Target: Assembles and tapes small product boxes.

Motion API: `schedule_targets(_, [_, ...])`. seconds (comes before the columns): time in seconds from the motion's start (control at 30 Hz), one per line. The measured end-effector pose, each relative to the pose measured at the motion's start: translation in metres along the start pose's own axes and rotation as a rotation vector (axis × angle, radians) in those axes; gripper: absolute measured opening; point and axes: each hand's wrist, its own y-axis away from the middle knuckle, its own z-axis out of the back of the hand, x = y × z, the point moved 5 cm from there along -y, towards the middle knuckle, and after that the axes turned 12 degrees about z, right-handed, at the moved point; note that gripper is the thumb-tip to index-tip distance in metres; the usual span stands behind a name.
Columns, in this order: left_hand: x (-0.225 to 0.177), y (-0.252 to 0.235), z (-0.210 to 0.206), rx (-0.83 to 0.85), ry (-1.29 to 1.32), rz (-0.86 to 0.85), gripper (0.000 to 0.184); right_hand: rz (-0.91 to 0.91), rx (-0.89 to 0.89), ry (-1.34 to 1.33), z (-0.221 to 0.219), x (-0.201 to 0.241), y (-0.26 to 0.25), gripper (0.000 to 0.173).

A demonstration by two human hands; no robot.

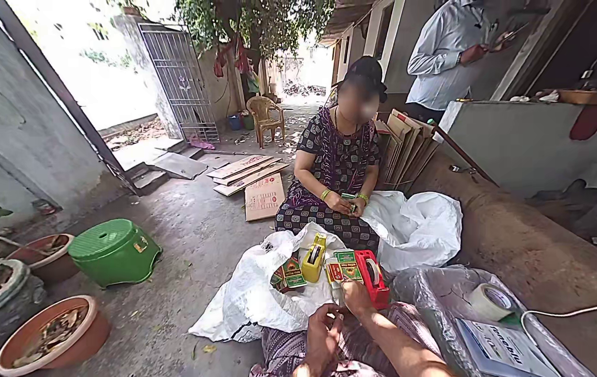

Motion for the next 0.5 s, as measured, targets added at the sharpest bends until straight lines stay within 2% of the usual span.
schedule_targets(0.1, [0.003, -0.002, -0.001, 0.032, 0.07, 0.092, 0.027, 0.048, -0.324, 0.048, 0.02, -0.006, 0.015, 0.024])
schedule_targets(0.17, [0.002, -0.001, -0.001, 0.1, 0.282, 0.233, 0.04, 0.241, -0.612, -0.032, 0.034, -0.004, 0.041, 0.017])
schedule_targets(0.2, [0.0, -0.001, -0.002, 0.14, 0.413, 0.308, 0.047, 0.394, -0.742, -0.054, 0.038, -0.002, 0.058, 0.015])
schedule_targets(0.23, [-0.001, 0.0, -0.001, 0.158, 0.539, 0.368, 0.05, 0.528, -0.802, -0.088, 0.04, 0.002, 0.076, 0.015])
schedule_targets(0.3, [0.001, -0.003, 0.004, 0.051, 0.719, 0.447, 0.045, 0.691, -0.771, -0.154, 0.038, 0.008, 0.111, 0.017])
schedule_targets(0.37, [0.009, -0.005, 0.012, -0.129, 0.756, 0.505, 0.041, 0.7, -0.697, -0.152, 0.033, 0.005, 0.138, 0.018])
schedule_targets(0.43, [0.006, -0.003, 0.015, -0.159, 0.673, 0.465, 0.031, 0.575, -0.625, -0.213, 0.029, -0.002, 0.153, 0.018])
schedule_targets(0.5, [0.001, -0.001, 0.011, -0.054, 0.576, 0.331, 0.025, 0.382, -0.523, -0.292, 0.025, -0.008, 0.155, 0.018])
